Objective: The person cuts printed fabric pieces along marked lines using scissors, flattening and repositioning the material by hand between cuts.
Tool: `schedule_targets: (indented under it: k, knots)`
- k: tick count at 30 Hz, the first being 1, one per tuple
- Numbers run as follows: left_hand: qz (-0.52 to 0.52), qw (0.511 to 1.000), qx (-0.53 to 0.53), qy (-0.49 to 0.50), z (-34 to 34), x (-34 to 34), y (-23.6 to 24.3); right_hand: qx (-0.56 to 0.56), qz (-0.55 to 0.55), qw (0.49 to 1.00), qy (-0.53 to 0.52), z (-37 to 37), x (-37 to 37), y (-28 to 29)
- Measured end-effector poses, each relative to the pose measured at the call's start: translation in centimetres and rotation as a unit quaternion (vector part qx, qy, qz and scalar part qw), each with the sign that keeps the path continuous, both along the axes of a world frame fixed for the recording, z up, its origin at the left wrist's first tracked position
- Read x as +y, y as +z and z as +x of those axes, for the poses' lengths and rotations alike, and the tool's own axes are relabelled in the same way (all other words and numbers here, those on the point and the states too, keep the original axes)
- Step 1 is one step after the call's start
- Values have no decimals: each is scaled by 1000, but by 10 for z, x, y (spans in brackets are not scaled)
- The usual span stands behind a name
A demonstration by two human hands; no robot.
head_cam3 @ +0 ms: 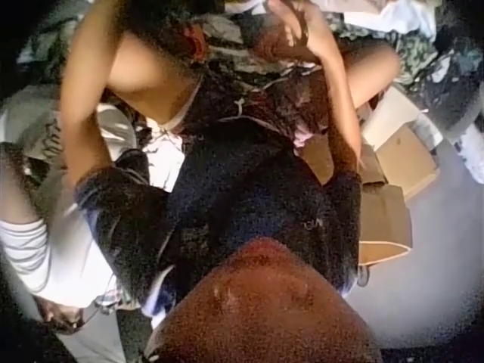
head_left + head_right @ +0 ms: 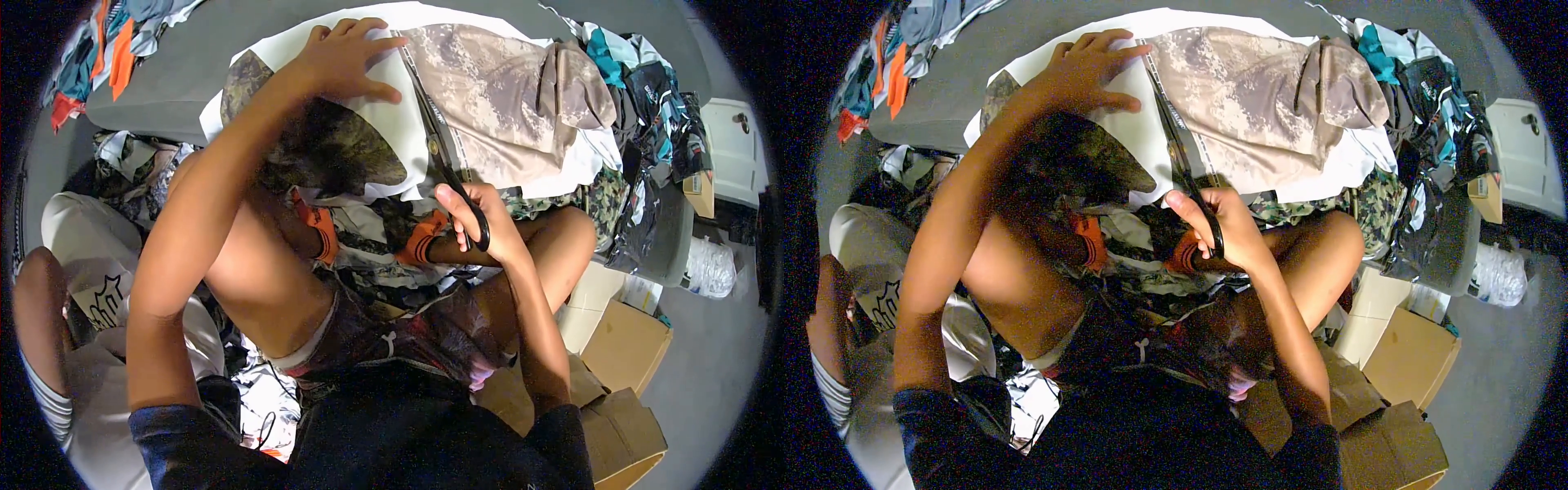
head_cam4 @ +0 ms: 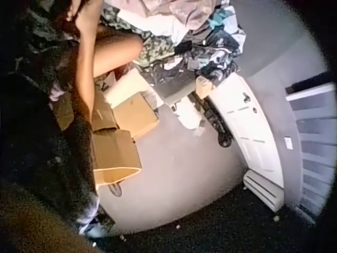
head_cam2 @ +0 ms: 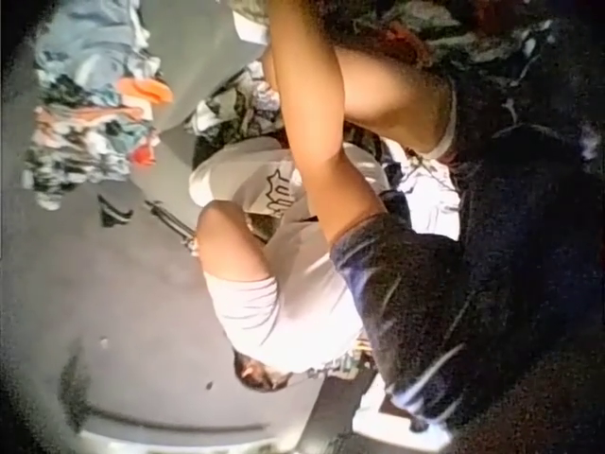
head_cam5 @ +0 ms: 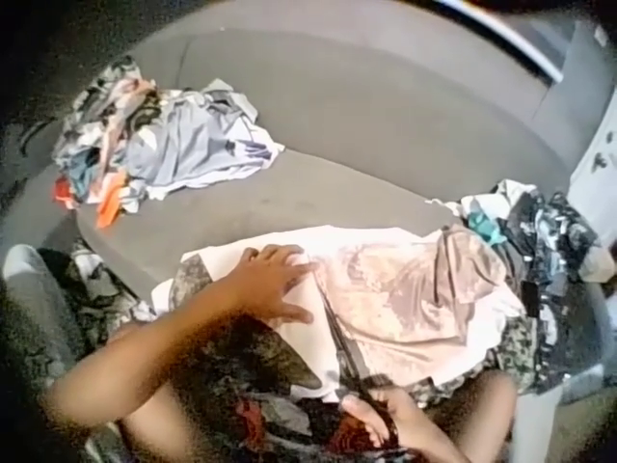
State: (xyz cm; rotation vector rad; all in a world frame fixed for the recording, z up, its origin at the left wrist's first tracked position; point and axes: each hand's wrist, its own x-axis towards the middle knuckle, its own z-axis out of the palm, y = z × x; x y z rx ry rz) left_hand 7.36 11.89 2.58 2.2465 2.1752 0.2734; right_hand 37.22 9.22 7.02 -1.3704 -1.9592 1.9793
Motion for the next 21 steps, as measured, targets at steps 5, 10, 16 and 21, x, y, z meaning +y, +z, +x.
schedule_targets:
  k: [5,10,16,21]
  knots:
    - [-11,1000,4,1,0,0,2,-14,-3,1000,-7,-1,-1,1]
    - [0,1000,6,2,-1,0,1,-31,-4,999,-4,4,-8,11]
    - [-19,1000,0,1,2,2,1,65,26,997,39,56,-43,-9]
    - [-31,999,12,23,-1,2,5,49,-15,999,4,23,-18,-4]
